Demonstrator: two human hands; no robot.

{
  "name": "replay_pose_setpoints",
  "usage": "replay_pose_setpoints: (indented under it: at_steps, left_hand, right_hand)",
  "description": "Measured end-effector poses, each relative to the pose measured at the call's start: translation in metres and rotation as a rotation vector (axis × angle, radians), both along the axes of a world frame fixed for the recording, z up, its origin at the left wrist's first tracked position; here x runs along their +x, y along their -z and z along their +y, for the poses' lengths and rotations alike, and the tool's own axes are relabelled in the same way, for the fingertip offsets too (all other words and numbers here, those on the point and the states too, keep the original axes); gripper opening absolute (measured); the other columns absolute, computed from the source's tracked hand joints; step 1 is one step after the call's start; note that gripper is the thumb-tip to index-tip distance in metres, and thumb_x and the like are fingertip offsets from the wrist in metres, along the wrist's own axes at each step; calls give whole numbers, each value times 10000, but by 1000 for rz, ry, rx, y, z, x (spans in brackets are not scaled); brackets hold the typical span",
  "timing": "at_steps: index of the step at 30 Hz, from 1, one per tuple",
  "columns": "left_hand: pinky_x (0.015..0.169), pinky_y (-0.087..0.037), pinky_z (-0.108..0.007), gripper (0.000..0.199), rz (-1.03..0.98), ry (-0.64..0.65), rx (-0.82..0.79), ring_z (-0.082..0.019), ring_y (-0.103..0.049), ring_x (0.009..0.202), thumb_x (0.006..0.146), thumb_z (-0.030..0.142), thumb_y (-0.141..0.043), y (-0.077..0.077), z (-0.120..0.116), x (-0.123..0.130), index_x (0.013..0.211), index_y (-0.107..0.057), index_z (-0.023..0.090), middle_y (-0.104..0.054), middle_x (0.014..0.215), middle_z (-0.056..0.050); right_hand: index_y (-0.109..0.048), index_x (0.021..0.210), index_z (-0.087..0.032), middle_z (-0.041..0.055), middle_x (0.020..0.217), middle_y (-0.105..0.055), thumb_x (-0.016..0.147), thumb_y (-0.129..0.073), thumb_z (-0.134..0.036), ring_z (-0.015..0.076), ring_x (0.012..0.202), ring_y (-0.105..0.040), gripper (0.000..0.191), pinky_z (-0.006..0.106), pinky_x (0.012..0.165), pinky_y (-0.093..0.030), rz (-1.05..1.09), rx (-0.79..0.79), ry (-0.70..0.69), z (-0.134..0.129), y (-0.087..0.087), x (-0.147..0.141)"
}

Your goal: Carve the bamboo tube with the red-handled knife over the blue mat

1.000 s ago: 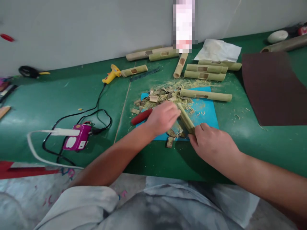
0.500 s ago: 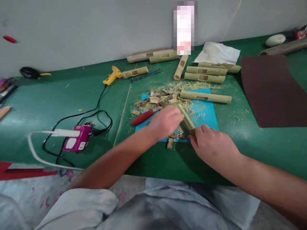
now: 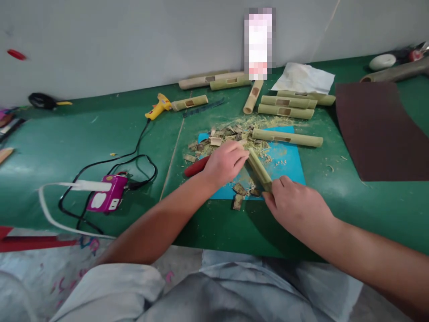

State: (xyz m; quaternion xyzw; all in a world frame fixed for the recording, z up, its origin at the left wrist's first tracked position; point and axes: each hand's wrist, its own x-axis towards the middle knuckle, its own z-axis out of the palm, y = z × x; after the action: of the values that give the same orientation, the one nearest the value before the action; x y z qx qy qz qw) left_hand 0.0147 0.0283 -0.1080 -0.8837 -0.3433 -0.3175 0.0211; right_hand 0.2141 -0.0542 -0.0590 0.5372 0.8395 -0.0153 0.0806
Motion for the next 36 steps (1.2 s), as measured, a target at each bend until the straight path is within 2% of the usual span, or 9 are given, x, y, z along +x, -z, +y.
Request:
replay_pose_setpoints:
  at_steps: [3,9,14,19,25,32,36]
  left_hand:
    - [797,-535,-318,148,-65,-32,-29,-167,-629,852,958,199,-551,0,6,-4,893,-676,155,-669,893,-67]
    - [845,-544,-308,104,-168,-77,-209,-160,-658,904,910,155,-600,-5,0,-3,937,-700,159,-692,946,-67]
    - [751,-548,-262,176,-203,-162,-304,-128,-640,806,852,105,-625,-6,1,-5,1002,-678,181,-673,913,-34]
    - [702,-534,-244,51,-247,-185,-340,-117,-620,750,842,123,-625,-9,0,-7,853,-650,166,-656,839,-18]
    - [684,-528,-229,68,-333,-205,-362,-102,-613,707,831,113,-645,-15,-4,-7,862,-663,170,-676,809,1]
    - [659,-537,-223,78,-367,-207,-399,-102,-630,703,860,141,-628,-15,-5,-9,911,-684,160,-696,838,-20]
    - [668,-535,-223,96,-360,-228,-444,-108,-645,713,847,139,-642,-16,-7,-10,920,-703,153,-714,835,-25]
  right_hand:
    - [-654,832,-118,96,741,-648,954,-479,-299,187,601,-635,280,279,476,-128,9,-2,7,1,0,-1]
    - [-645,817,-124,87,719,-642,946,-483,-314,172,575,-612,281,279,473,-130,34,33,8,2,3,1]
    - [-640,817,-133,83,721,-645,929,-505,-308,157,556,-586,248,283,474,-143,45,42,5,1,4,1]
    - [-637,830,-140,76,742,-644,923,-511,-313,154,570,-578,233,295,490,-161,59,73,-21,0,6,3]
    - [-635,831,-144,95,812,-638,910,-514,-310,216,739,-618,221,309,556,-258,32,127,-31,10,4,13]
    - [-633,868,-141,124,901,-633,880,-511,-291,272,886,-573,193,356,691,-335,-1,238,-8,27,4,25]
    - [-649,1013,-121,143,1017,-640,882,-551,-345,284,952,-552,277,379,767,-368,140,257,-73,35,12,24]
